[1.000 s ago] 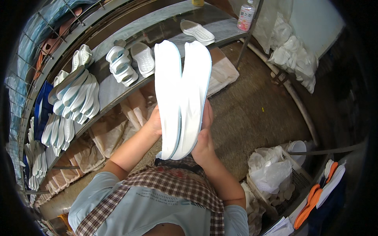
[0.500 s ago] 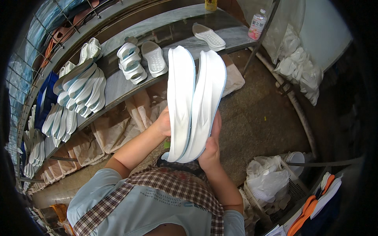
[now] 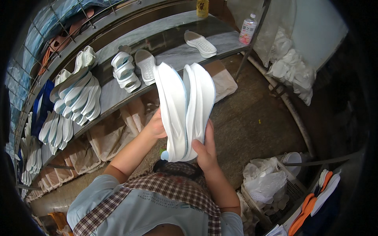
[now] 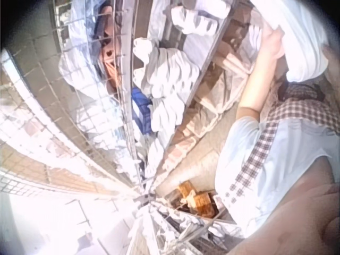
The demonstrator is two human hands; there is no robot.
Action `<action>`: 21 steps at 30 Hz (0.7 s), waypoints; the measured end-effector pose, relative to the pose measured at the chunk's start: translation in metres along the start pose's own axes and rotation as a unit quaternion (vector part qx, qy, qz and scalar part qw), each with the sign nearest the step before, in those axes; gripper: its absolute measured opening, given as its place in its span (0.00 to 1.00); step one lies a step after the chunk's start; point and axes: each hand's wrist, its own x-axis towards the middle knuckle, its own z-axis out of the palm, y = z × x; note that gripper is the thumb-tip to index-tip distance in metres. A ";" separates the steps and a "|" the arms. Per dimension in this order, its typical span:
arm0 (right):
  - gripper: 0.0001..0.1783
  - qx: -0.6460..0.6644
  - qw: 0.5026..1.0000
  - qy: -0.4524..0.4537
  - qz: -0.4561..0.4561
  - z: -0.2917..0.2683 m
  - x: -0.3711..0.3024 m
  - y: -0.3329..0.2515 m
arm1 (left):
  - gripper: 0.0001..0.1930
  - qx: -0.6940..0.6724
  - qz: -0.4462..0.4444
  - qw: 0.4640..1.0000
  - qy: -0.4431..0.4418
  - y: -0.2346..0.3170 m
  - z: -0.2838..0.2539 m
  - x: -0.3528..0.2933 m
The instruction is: The person scrubs the soles of white and light-blue slippers using a brush, then stacks them on a metal shelf. They repeat this process for several pairs, occasionally inspecting the soles before placing them in a pile.
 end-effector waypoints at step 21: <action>0.52 -0.043 0.992 -0.111 0.031 -0.040 0.029 0.000 | 0.29 0.415 0.044 0.908 -0.047 0.021 -0.001 -0.006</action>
